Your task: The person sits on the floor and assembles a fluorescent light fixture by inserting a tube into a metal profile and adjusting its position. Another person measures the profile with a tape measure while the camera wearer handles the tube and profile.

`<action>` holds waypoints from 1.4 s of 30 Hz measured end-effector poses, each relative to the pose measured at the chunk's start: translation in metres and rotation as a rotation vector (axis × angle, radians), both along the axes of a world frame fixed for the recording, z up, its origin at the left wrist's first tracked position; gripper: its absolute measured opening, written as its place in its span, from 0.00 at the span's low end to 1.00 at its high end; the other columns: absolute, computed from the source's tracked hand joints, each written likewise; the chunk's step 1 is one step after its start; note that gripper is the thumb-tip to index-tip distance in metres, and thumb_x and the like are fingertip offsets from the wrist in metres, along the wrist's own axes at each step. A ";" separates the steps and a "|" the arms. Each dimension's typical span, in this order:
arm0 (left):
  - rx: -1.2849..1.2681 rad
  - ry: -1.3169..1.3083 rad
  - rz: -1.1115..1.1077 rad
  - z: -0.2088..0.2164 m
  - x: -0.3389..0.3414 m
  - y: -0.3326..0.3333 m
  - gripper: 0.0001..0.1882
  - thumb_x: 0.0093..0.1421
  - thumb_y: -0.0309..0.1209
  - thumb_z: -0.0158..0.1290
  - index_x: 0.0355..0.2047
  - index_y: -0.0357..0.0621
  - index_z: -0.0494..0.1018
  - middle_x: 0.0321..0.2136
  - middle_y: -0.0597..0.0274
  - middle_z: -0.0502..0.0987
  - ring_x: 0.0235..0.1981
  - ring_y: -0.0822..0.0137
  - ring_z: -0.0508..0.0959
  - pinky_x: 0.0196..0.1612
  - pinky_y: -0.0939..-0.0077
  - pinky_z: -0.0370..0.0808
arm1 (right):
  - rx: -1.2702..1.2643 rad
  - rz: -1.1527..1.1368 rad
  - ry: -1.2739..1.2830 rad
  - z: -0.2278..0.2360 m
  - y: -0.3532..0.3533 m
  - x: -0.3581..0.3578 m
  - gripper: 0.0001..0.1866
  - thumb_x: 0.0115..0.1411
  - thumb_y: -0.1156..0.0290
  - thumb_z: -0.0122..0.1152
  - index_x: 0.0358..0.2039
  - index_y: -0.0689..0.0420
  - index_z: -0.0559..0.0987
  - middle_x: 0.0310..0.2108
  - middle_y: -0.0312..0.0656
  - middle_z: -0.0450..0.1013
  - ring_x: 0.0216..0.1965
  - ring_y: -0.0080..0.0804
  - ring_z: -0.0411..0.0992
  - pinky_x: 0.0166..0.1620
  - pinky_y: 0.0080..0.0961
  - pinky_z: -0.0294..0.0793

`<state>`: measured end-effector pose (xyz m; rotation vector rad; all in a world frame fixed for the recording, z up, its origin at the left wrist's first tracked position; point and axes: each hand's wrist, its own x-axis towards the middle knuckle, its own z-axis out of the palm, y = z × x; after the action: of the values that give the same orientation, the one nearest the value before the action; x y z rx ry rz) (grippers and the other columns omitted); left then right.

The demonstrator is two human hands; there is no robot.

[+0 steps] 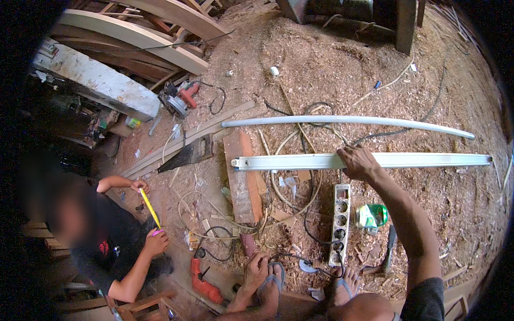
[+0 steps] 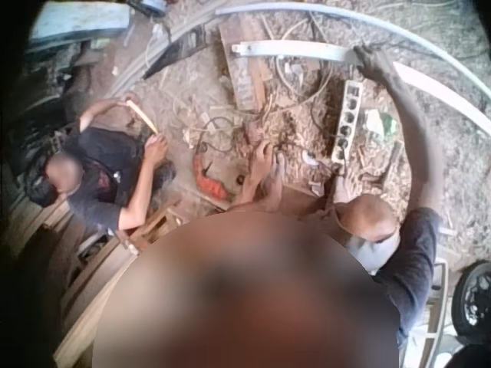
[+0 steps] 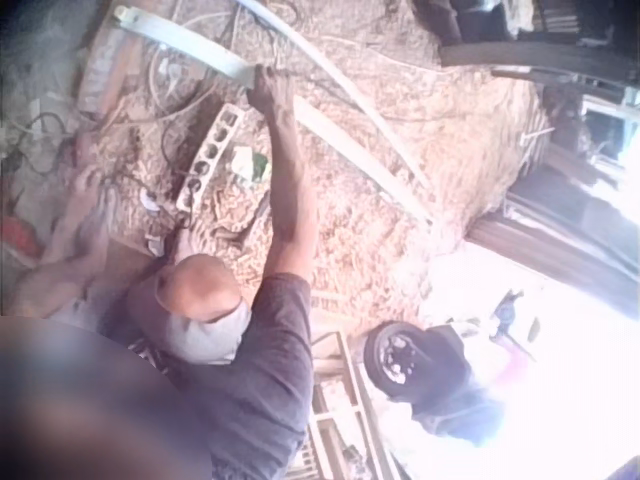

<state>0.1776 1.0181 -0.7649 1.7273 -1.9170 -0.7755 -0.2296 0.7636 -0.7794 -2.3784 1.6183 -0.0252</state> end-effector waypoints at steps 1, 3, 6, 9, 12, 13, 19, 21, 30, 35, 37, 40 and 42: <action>0.026 -0.070 0.033 0.007 -0.007 0.009 0.14 0.69 0.34 0.49 0.47 0.36 0.74 0.31 0.55 0.77 0.32 0.62 0.78 0.37 0.71 0.75 | -0.084 -0.019 -0.015 -0.001 0.007 0.002 0.35 0.51 0.63 0.67 0.59 0.58 0.67 0.52 0.50 0.72 0.53 0.46 0.71 0.60 0.44 0.67; 0.006 -0.231 0.153 0.021 -0.017 0.026 0.11 0.67 0.32 0.50 0.45 0.39 0.75 0.34 0.49 0.80 0.36 0.57 0.81 0.39 0.66 0.76 | -0.054 -0.121 -0.100 0.000 0.024 0.004 0.42 0.52 0.61 0.66 0.66 0.57 0.60 0.63 0.52 0.62 0.65 0.45 0.59 0.71 0.46 0.48; 0.095 -0.206 0.216 0.043 -0.010 0.043 0.12 0.67 0.32 0.50 0.45 0.39 0.75 0.33 0.50 0.80 0.34 0.58 0.81 0.38 0.67 0.76 | -0.317 -0.127 -0.334 0.005 0.059 0.006 0.38 0.53 0.65 0.67 0.63 0.57 0.62 0.61 0.50 0.62 0.65 0.47 0.58 0.70 0.44 0.52; 0.193 -0.071 0.269 0.057 0.010 0.048 0.12 0.67 0.32 0.50 0.45 0.39 0.75 0.31 0.51 0.80 0.32 0.59 0.80 0.38 0.68 0.76 | -0.169 -0.182 -0.478 0.008 0.100 0.003 0.27 0.58 0.64 0.63 0.58 0.56 0.70 0.54 0.53 0.69 0.59 0.49 0.66 0.66 0.47 0.58; 0.227 0.071 0.360 0.064 0.017 0.044 0.12 0.67 0.33 0.50 0.45 0.39 0.76 0.30 0.52 0.80 0.31 0.60 0.80 0.37 0.68 0.76 | 0.022 -0.254 -0.526 0.003 0.142 -0.007 0.18 0.59 0.63 0.62 0.48 0.54 0.78 0.39 0.51 0.78 0.44 0.51 0.76 0.57 0.47 0.70; 0.223 0.106 0.365 0.065 0.015 0.037 0.12 0.67 0.33 0.50 0.45 0.39 0.76 0.29 0.52 0.80 0.30 0.60 0.80 0.36 0.68 0.76 | 0.082 -0.254 -0.600 0.001 0.155 -0.013 0.15 0.58 0.64 0.62 0.46 0.53 0.80 0.36 0.50 0.78 0.39 0.51 0.77 0.50 0.45 0.74; 0.237 0.036 0.171 0.057 -0.015 -0.038 0.13 0.69 0.31 0.49 0.49 0.36 0.74 0.28 0.63 0.79 0.30 0.73 0.78 0.36 0.77 0.76 | 0.168 -0.410 -0.593 -0.008 0.211 -0.049 0.10 0.56 0.69 0.62 0.39 0.50 0.82 0.28 0.47 0.78 0.27 0.49 0.77 0.33 0.40 0.78; 0.186 0.063 0.164 0.042 -0.028 -0.066 0.12 0.68 0.31 0.49 0.47 0.39 0.76 0.25 0.59 0.79 0.27 0.68 0.79 0.33 0.72 0.76 | 0.133 -0.510 -0.662 -0.003 0.218 -0.055 0.11 0.56 0.71 0.62 0.40 0.52 0.82 0.26 0.49 0.78 0.26 0.48 0.78 0.32 0.38 0.78; 0.022 0.221 0.230 -0.018 -0.039 -0.173 0.14 0.68 0.31 0.50 0.46 0.32 0.75 0.26 0.65 0.76 0.27 0.76 0.73 0.33 0.77 0.72 | 0.327 -0.939 -0.747 0.040 0.245 -0.073 0.16 0.58 0.74 0.60 0.47 0.65 0.75 0.19 0.43 0.74 0.21 0.28 0.73 0.27 0.29 0.71; -0.038 0.329 0.189 -0.021 -0.043 -0.204 0.15 0.67 0.36 0.52 0.43 0.34 0.77 0.28 0.53 0.81 0.29 0.68 0.78 0.34 0.70 0.74 | 0.261 -0.933 -0.632 0.055 0.252 -0.028 0.20 0.59 0.74 0.62 0.51 0.63 0.73 0.22 0.44 0.75 0.23 0.31 0.74 0.29 0.30 0.72; 0.116 0.359 0.067 -0.009 -0.057 -0.188 0.16 0.67 0.37 0.51 0.44 0.35 0.77 0.29 0.52 0.81 0.30 0.65 0.80 0.35 0.69 0.74 | 0.395 -0.970 -0.648 0.062 0.253 0.003 0.20 0.60 0.74 0.62 0.52 0.62 0.73 0.25 0.46 0.77 0.26 0.30 0.75 0.31 0.31 0.73; 0.237 0.508 -0.181 0.007 -0.090 -0.140 0.17 0.67 0.39 0.51 0.45 0.37 0.77 0.33 0.47 0.81 0.34 0.57 0.83 0.39 0.66 0.76 | 0.428 -0.850 -0.647 0.070 0.254 0.068 0.21 0.61 0.73 0.61 0.55 0.62 0.72 0.27 0.47 0.78 0.29 0.29 0.77 0.33 0.31 0.75; 0.323 0.482 -0.438 0.006 -0.098 -0.105 0.15 0.67 0.38 0.52 0.45 0.38 0.77 0.34 0.46 0.81 0.37 0.51 0.83 0.40 0.64 0.76 | 0.740 -0.784 -0.979 0.087 0.262 0.093 0.21 0.63 0.72 0.61 0.56 0.62 0.72 0.28 0.45 0.79 0.31 0.29 0.77 0.35 0.30 0.76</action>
<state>0.0797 0.9132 -0.7584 1.1230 -1.9046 -1.5745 -0.1370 1.0252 -0.6921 -0.8347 1.5022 -0.5327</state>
